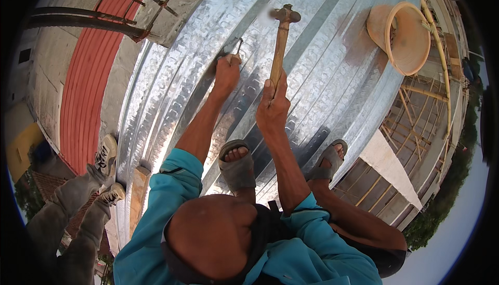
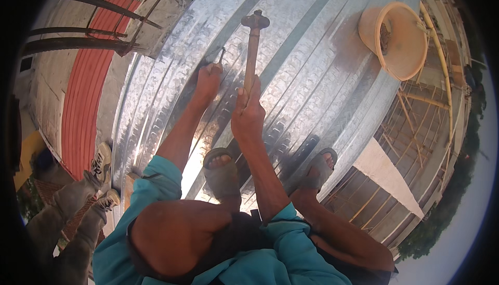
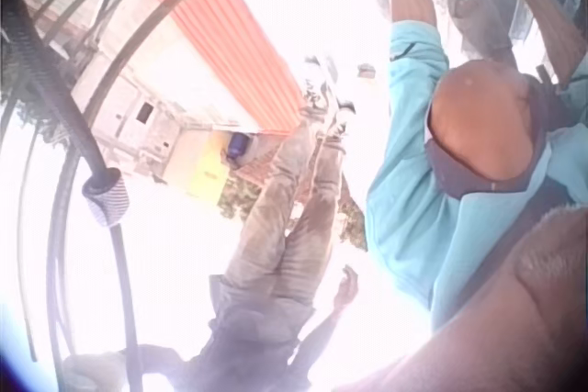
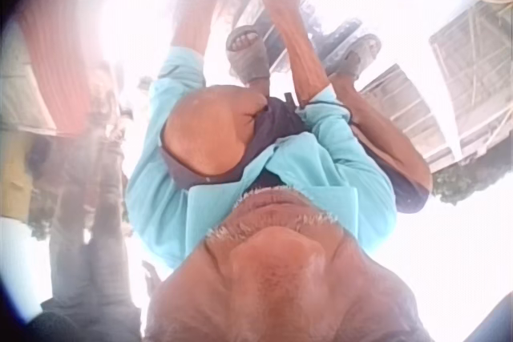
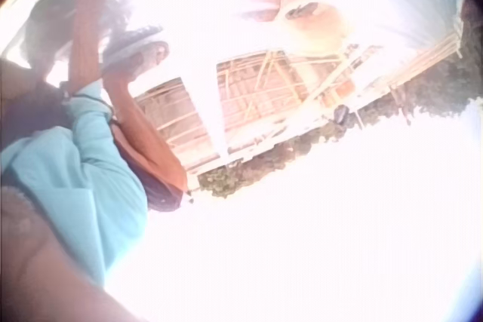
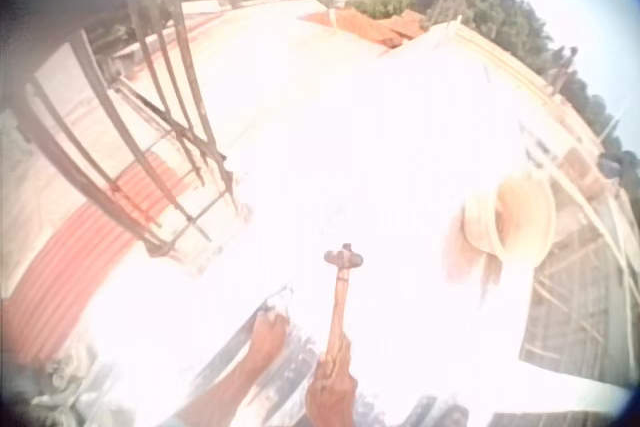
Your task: The person hammers nails into a corrugated metal roof sheet using a hammer, then walks across the roof to reposition and continue securing the sheet. The person also briefly handles a bucket and a nail while working.
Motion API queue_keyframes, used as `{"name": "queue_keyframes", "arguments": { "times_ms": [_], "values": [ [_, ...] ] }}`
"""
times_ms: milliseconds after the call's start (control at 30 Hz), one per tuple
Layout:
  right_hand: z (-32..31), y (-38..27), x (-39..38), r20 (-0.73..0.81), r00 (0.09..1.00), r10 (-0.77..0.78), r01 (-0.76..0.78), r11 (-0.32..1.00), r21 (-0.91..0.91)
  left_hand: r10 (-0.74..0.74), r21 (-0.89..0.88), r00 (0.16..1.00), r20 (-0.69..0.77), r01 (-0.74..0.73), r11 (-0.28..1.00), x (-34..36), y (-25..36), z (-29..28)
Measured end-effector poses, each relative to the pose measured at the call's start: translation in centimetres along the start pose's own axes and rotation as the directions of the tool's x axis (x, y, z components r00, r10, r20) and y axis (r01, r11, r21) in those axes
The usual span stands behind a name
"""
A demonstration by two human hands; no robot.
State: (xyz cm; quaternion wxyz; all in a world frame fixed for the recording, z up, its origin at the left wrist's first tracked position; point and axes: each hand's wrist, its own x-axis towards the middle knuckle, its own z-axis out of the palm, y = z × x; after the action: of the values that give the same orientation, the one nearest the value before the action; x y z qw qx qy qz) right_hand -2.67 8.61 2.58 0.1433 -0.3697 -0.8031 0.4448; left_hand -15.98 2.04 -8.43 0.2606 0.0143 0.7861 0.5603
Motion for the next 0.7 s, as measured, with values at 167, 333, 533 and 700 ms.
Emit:
{"name": "queue_keyframes", "arguments": {
  "times_ms": [167, 333, 533, 700],
  "values": [
    [0.1, -0.3, 0.1, 0.113, 0.992, 0.060, -0.060, 0.998, 0.001, 0.079, 0.004, 0.997, -0.025, -0.079, 0.997, 0.2, 0.1, 0.1],
    [-1.1, -1.3, 0.5, -0.173, 0.963, -0.204, 0.234, 0.957, 0.171, 0.040, -0.010, 0.999, -0.029, -0.040, 0.999, 0.4, 0.0, 0.2],
    [2.2, -0.9, -0.4, -0.069, 0.983, -0.169, 0.165, 0.985, -0.058, -0.020, -0.047, 0.999, -0.034, 0.018, 0.999, 0.1, 0.0, 0.5],
    [0.2, -0.2, 0.3, -0.060, 0.988, -0.142, 0.143, 0.990, 0.018, -0.081, -0.103, 0.997, 0.004, 0.081, 0.991, 0.1, 0.5, 0.3]
  ]
}}
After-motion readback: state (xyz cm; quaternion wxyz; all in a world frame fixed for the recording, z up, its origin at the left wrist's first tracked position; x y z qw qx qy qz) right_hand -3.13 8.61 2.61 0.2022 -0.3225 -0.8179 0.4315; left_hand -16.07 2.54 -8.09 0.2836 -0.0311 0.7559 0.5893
